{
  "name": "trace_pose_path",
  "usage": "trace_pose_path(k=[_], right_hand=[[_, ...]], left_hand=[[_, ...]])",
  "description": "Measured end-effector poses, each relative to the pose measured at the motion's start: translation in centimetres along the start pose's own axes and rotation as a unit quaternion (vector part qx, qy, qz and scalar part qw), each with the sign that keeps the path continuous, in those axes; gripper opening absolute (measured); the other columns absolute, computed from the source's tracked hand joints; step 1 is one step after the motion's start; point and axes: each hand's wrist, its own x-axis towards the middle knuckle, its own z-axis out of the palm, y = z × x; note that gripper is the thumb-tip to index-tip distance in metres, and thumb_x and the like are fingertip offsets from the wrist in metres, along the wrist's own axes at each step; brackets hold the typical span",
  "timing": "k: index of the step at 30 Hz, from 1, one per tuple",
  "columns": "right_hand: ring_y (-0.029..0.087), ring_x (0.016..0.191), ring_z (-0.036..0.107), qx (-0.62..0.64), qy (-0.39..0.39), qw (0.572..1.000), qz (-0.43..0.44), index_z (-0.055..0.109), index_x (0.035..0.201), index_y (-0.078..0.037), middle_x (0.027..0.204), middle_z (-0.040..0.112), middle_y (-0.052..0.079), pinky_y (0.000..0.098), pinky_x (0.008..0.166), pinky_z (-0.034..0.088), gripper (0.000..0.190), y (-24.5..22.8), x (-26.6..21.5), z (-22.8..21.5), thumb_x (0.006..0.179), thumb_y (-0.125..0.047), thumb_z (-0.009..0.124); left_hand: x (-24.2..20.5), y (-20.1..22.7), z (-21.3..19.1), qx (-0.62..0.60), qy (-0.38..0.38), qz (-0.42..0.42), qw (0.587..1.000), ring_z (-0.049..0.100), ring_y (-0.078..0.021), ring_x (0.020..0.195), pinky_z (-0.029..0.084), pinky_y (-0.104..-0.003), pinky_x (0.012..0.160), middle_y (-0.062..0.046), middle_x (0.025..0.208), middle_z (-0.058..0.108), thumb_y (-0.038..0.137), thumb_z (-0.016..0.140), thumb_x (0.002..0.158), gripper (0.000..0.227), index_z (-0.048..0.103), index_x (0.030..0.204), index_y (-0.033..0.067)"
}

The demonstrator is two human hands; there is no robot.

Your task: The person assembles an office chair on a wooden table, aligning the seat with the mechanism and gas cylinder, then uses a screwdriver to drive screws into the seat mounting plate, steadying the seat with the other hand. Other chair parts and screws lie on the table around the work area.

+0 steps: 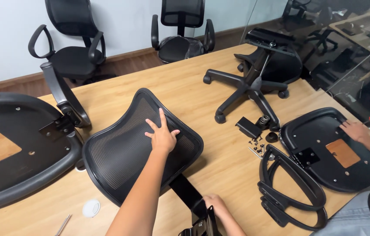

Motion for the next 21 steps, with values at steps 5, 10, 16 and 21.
trace_pose_path(k=[5, 10, 16, 21], right_hand=[[0.026, 0.093, 0.069, 0.233, 0.015, 0.972, -0.024, 0.069, 0.122, -0.004, 0.102, 0.074, 0.016, 0.0391, 0.083, 0.055, 0.039, -6.5, -5.9, -4.2, 0.098, -0.025, 0.046], [0.025, 0.108, 0.073, 0.396, -0.037, 0.906, -0.145, 0.071, 0.106, 0.003, 0.108, 0.078, 0.016, 0.035, 0.097, 0.056, 0.04, -9.8, -12.1, -5.7, 0.097, -0.024, 0.043], [0.03, 0.097, 0.066, 0.269, -0.06, 0.841, -0.466, 0.069, 0.073, 0.003, 0.084, 0.076, 0.018, 0.0433, 0.1, 0.046, 0.038, -10.4, -16.0, -5.3, 0.094, -0.022, 0.049], [0.022, 0.066, 0.063, 0.231, -0.014, 0.794, -0.562, 0.062, 0.062, -0.002, 0.062, 0.068, 0.011, 0.0418, 0.099, 0.042, 0.041, -9.0, -15.2, -4.2, 0.096, -0.022, 0.05]], left_hand=[[0.4, 0.0, 0.4, -0.002, 0.002, 0.006, 1.0, 0.008, -0.0591, 0.15, 0.016, -0.072, 0.117, -0.05, 0.155, -0.001, 0.043, 0.075, 0.088, 0.115, -0.01, 0.163, 0.0257], [0.7, 0.0, 0.8, 0.004, 0.005, 0.015, 1.0, 0.006, -0.0591, 0.151, 0.016, -0.074, 0.115, -0.051, 0.155, 0.002, 0.044, 0.076, 0.088, 0.115, -0.01, 0.163, 0.0245], [1.0, 0.1, 0.5, 0.001, -0.011, 0.005, 1.0, 0.006, -0.0566, 0.152, 0.015, -0.072, 0.117, -0.05, 0.156, 0.0, 0.043, 0.075, 0.088, 0.115, -0.01, 0.163, 0.027], [1.8, 0.2, 1.1, -0.007, -0.025, -0.007, 1.0, 0.006, -0.0552, 0.153, 0.013, -0.071, 0.119, -0.048, 0.157, -0.002, 0.043, 0.075, 0.089, 0.114, -0.01, 0.163, 0.0301]])
